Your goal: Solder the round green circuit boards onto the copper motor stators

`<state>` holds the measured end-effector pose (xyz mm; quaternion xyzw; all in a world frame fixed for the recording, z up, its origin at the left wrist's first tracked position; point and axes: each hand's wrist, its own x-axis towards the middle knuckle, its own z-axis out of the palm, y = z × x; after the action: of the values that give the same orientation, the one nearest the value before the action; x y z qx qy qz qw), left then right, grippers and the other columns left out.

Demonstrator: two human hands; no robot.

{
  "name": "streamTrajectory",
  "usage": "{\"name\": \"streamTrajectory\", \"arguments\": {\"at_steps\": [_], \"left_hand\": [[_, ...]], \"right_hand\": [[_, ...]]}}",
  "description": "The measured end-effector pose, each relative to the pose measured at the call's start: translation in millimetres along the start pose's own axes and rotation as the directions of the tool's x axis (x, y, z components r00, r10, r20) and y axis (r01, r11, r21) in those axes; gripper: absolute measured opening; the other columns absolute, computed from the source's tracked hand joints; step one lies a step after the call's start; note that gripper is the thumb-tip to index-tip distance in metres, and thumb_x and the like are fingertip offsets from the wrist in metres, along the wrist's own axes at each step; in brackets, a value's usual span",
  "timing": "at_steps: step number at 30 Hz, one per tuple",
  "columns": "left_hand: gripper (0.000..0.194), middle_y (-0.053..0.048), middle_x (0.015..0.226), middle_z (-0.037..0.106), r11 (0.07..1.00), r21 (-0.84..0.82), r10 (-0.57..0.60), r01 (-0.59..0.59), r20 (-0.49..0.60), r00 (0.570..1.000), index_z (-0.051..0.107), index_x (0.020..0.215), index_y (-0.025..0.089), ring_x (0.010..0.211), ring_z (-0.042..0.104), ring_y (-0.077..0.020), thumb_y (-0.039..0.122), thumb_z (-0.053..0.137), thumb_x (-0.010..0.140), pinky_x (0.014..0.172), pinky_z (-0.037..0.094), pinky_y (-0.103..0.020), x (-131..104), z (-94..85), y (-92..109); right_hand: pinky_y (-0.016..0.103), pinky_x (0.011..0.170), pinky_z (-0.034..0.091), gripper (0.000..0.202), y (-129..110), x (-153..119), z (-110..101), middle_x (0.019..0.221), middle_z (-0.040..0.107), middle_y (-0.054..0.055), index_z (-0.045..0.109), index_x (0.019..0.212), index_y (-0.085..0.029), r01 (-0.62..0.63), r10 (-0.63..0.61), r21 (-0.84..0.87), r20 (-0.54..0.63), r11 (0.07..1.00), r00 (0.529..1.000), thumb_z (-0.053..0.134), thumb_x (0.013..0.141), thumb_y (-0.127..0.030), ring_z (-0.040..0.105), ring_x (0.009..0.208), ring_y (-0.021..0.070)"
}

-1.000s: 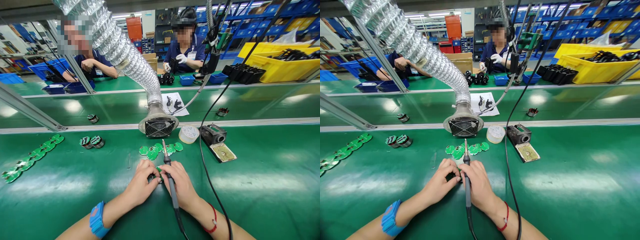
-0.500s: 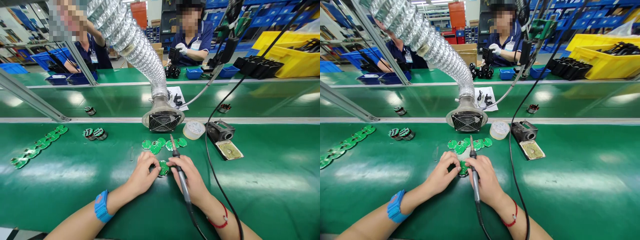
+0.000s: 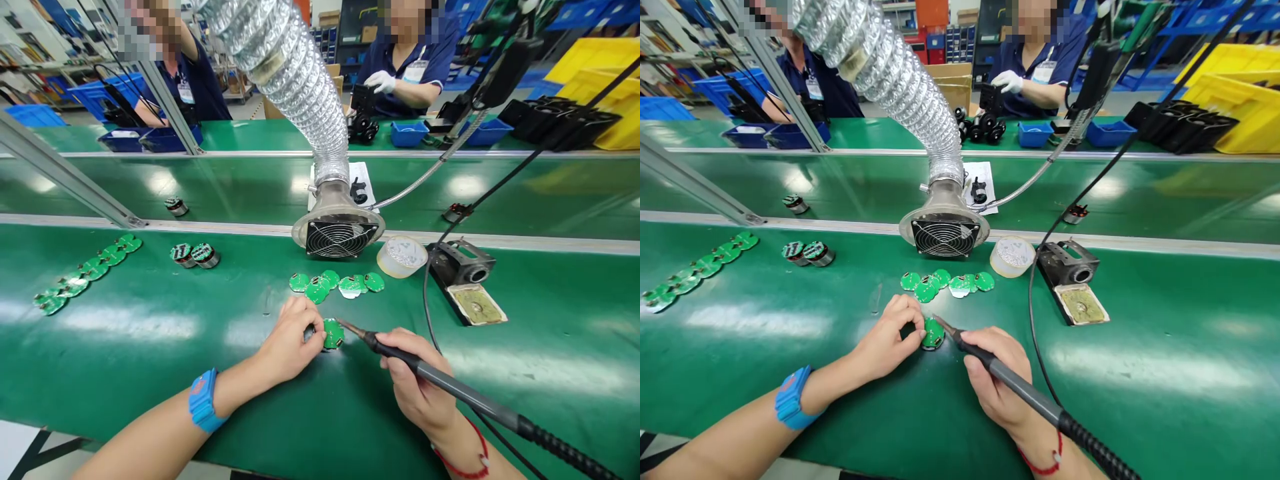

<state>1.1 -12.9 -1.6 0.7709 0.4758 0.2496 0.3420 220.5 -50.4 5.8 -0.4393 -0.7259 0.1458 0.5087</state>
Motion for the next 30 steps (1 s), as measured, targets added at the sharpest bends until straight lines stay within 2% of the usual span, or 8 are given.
{"name": "streamTrajectory", "arguments": {"at_steps": [6,15,21,26,30], "left_hand": [[0.012,-0.002,0.090,0.054,1.000,0.021,0.003,-0.002,-0.003,1.000,0.050,0.077,0.021,0.089,0.048,-0.0198,0.010,0.051,0.082,0.081,0.041,-0.036,-0.5,0.7,2.3],[0.014,-0.003,0.090,0.056,0.998,0.055,0.016,-0.014,-0.034,0.999,0.050,0.075,0.021,0.089,0.049,-0.0200,0.008,0.051,0.080,0.080,0.043,-0.036,-0.7,1.6,4.2],[0.014,-0.003,0.089,0.054,0.998,0.064,0.008,-0.005,-0.044,0.999,0.049,0.074,0.021,0.089,0.048,-0.0208,0.008,0.051,0.079,0.080,0.043,-0.037,-0.4,3.3,3.8],[0.014,-0.003,0.088,0.055,0.996,0.088,0.021,-0.016,-0.056,0.998,0.049,0.075,0.021,0.087,0.048,-0.0202,0.007,0.051,0.079,0.079,0.042,-0.037,-0.5,4.1,3.8],[0.013,-0.003,0.089,0.055,0.994,0.103,0.027,-0.021,-0.058,0.998,0.050,0.075,0.021,0.087,0.047,-0.0204,0.008,0.051,0.079,0.078,0.042,-0.036,-0.3,4.7,3.6]], "right_hand": [[0.030,0.050,0.052,0.021,-4.0,3.0,-0.7,0.053,0.060,-0.004,0.063,0.096,-0.028,0.009,-0.010,0.020,0.051,1.000,0.999,0.046,0.100,-0.041,0.064,0.051,0.0174],[0.028,0.049,0.052,0.014,-3.2,3.1,0.8,0.053,0.061,-0.005,0.064,0.095,-0.028,-0.007,0.004,0.039,0.072,0.999,0.997,0.052,0.097,-0.034,0.061,0.048,0.0164],[0.034,0.058,0.058,0.016,-1.4,-1.5,0.1,0.053,0.062,-0.005,0.065,0.095,-0.027,-0.028,0.028,0.001,0.088,1.000,0.996,0.051,0.097,-0.036,0.063,0.045,0.0176],[0.036,0.060,0.060,0.013,0.3,-3.7,0.3,0.060,0.069,-0.001,0.067,0.096,-0.029,-0.059,0.056,0.042,0.066,0.997,0.996,0.055,0.095,-0.033,0.068,0.053,0.0199],[0.037,0.064,0.062,0.014,-1.7,-1.7,2.1,0.074,0.076,0.002,0.068,0.103,-0.028,-0.042,0.041,0.034,0.040,0.999,0.998,0.058,0.093,-0.029,0.072,0.061,0.0208]]}}
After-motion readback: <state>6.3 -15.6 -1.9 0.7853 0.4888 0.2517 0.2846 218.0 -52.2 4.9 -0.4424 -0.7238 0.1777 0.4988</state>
